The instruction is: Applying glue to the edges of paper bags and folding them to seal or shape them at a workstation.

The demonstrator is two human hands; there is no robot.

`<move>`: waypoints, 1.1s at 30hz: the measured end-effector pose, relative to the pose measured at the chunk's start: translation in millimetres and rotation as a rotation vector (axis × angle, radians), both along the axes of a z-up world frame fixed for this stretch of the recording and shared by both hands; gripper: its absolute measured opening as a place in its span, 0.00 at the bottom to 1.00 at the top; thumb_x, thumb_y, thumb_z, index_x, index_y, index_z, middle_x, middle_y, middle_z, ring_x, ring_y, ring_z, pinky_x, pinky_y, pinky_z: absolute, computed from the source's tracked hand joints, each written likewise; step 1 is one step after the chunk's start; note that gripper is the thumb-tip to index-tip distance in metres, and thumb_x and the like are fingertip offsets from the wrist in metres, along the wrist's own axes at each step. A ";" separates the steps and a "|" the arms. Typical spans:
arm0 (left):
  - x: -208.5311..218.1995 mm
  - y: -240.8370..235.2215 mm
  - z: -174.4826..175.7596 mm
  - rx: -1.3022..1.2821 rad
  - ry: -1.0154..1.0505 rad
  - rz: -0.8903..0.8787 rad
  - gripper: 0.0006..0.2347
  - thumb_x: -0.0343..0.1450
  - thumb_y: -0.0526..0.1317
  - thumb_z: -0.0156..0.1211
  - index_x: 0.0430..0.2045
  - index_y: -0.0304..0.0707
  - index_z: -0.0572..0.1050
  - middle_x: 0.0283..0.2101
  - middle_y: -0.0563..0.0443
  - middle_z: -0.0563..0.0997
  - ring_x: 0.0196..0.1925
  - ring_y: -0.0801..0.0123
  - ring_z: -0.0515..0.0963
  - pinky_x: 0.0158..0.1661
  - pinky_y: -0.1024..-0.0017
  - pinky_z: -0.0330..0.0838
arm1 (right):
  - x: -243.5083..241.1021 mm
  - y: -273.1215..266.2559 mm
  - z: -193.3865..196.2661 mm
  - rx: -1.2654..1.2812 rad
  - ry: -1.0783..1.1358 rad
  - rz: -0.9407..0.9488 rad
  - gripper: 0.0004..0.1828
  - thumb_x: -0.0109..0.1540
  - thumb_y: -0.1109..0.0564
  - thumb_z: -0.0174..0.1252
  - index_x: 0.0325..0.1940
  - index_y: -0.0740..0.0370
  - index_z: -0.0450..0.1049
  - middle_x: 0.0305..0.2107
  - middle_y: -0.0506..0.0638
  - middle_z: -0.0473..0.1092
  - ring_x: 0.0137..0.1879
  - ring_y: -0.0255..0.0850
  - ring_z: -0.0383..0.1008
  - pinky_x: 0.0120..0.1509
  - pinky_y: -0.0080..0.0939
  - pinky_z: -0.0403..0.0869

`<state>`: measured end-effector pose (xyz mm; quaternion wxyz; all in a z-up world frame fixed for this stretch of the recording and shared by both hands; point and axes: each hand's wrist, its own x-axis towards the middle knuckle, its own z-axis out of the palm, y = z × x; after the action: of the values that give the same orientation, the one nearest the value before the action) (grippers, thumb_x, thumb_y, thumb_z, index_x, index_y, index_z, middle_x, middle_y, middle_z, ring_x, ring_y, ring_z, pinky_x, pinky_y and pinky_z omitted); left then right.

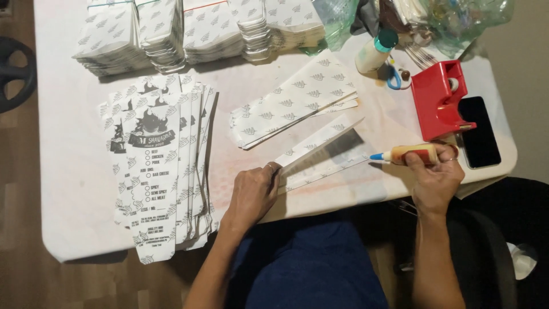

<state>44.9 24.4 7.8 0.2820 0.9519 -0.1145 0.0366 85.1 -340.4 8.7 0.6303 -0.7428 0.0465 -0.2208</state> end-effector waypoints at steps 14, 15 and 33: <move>17.6 7.0 48.1 -0.178 0.251 0.038 0.09 0.73 0.37 0.55 0.37 0.31 0.82 0.21 0.32 0.82 0.26 0.40 0.85 0.31 0.56 0.77 | -7.2 61.9 10.8 0.101 0.121 0.193 0.14 0.63 0.69 0.65 0.48 0.69 0.68 0.34 0.62 0.77 0.39 0.43 0.80 0.47 0.44 0.82; 18.9 9.3 48.2 -0.222 0.260 0.021 0.10 0.72 0.37 0.56 0.36 0.29 0.82 0.23 0.29 0.83 0.29 0.35 0.85 0.32 0.51 0.76 | -13.1 77.9 18.0 0.161 0.150 0.243 0.11 0.64 0.70 0.62 0.46 0.67 0.67 0.34 0.61 0.77 0.39 0.43 0.81 0.47 0.45 0.82; 33.5 18.5 35.6 -0.232 0.349 0.000 0.11 0.72 0.42 0.55 0.34 0.36 0.83 0.27 0.32 0.83 0.36 0.31 0.84 0.41 0.45 0.77 | -37.9 176.4 -39.1 0.171 0.103 0.501 0.11 0.58 0.64 0.70 0.39 0.64 0.74 0.39 0.58 0.78 0.44 0.42 0.79 0.51 0.46 0.79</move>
<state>78.4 42.9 43.5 0.4055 0.9048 -0.0590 -0.1159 47.2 -164.0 -30.4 0.7225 -0.6855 -0.0882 -0.0154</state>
